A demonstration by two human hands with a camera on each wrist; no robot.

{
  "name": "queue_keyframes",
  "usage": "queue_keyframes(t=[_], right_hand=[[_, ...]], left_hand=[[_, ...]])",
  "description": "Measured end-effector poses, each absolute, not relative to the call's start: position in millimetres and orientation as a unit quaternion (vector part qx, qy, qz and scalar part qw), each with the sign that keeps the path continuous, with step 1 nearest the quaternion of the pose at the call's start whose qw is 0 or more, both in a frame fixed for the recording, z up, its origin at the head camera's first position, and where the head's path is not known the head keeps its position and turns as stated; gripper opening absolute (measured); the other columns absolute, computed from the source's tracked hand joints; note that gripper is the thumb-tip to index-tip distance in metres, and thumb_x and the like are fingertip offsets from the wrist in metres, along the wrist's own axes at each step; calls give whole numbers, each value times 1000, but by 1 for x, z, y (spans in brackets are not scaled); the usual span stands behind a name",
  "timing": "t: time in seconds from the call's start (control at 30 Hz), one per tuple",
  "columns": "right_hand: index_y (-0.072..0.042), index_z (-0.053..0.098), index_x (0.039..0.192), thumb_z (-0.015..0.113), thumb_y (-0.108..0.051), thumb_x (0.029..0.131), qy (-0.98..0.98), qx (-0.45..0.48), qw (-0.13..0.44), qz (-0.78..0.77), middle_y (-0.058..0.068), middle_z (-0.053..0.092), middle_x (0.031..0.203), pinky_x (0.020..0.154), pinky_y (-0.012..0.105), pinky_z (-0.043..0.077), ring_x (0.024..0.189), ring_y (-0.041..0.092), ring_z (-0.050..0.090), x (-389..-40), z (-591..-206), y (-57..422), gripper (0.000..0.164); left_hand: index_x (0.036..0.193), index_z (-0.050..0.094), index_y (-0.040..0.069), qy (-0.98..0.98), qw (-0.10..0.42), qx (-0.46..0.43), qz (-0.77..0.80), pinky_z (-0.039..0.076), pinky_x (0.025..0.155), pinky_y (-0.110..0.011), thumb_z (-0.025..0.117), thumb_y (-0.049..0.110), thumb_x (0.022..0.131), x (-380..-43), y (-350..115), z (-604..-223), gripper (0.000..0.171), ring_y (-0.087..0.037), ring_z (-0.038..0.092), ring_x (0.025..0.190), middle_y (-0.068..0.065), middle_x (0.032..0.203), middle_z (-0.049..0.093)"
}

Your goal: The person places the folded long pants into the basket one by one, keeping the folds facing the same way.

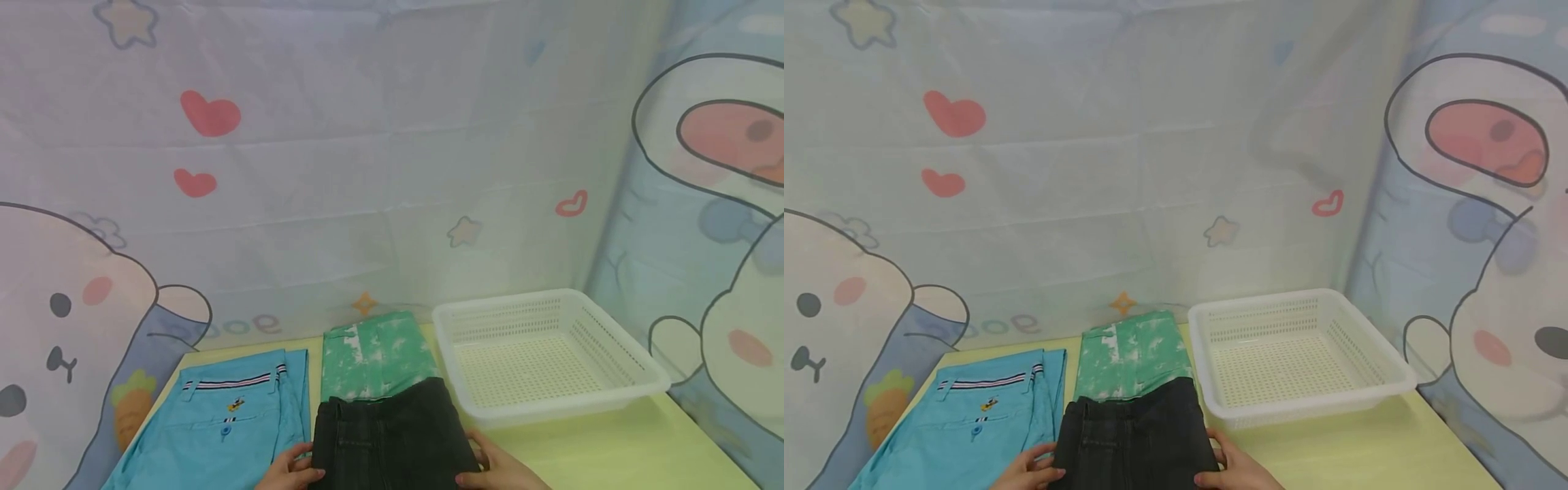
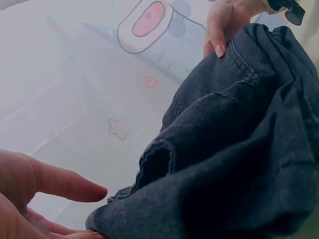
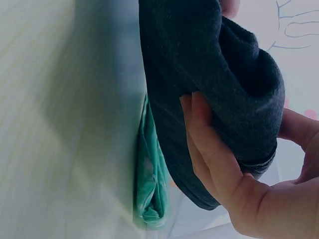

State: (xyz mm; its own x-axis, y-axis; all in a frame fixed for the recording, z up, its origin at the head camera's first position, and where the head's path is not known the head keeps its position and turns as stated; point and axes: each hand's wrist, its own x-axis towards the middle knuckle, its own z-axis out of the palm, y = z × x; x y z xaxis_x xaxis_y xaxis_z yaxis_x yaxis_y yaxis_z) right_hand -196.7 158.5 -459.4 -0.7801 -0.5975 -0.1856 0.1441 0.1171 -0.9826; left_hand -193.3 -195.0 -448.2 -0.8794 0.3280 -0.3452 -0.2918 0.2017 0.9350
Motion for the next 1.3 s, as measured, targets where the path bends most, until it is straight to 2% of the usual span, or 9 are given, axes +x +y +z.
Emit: queue_keyframes(t=[0.13,0.5,0.7,0.73,0.87,0.93,0.97,1.13,1.3], right_hand=[[4,9,137,58,-14,85,668,-169,297,-661,16,52,121,80,38,51,100,23,59,-200,-456,159,74],[-6,3,140,64,-12,81,653,-190,306,-666,20,49,120,81,39,50,100,26,58,-202,-454,156,86],[-7,-2,141,65,-8,79,642,-212,309,-669,21,45,126,82,38,50,103,27,57,-203,-455,157,91],[-7,-4,141,65,-8,79,640,-213,311,-670,22,43,128,83,38,50,103,27,56,-203,-456,157,93],[-6,-10,142,67,-7,77,636,-211,314,-672,30,30,136,85,39,49,107,27,54,-205,-456,157,101],[-5,-11,141,69,-8,76,644,-209,310,-668,33,25,137,86,39,49,108,28,53,-206,-455,157,103],[-4,-11,141,69,-8,75,649,-207,307,-665,34,23,137,86,39,48,109,28,53,-206,-455,157,104],[-3,-13,141,68,-5,74,666,-190,294,-659,37,15,139,88,37,46,112,29,50,-207,-453,155,105],[-2,-10,142,64,4,70,669,-163,281,-668,36,22,137,86,34,46,110,27,51,-208,-452,153,104]], left_hand=[[130,5,-22,729,241,15,641,46,88,-44,53,6,85,-195,-198,-451,72,-25,58,99,-35,123,44],[134,8,-16,747,206,-45,631,45,86,-49,54,0,83,-193,-189,-443,70,-48,45,112,-41,132,25],[136,0,-12,712,223,-14,666,48,81,-48,51,-1,84,-194,-192,-445,74,-26,61,92,-33,117,49],[139,8,-2,693,232,0,683,49,80,-47,52,-1,84,-196,-196,-450,71,-23,62,90,-26,112,55],[141,4,1,671,238,8,702,49,81,-47,50,-3,84,-197,-194,-447,74,-21,62,90,-20,111,58],[142,2,1,667,239,8,705,49,82,-47,50,-5,84,-196,-193,-443,76,-21,62,90,-22,114,56],[137,-7,-10,678,232,0,698,48,83,-48,49,-6,84,-194,-190,-437,78,-21,61,90,-27,118,52],[136,-7,-13,682,234,-9,693,47,85,-47,49,-5,84,-196,-186,-434,77,-20,61,93,-33,126,42],[131,-3,-22,686,239,-30,687,42,93,-47,47,-4,86,-199,-181,-431,70,-38,53,108,-38,134,25]])
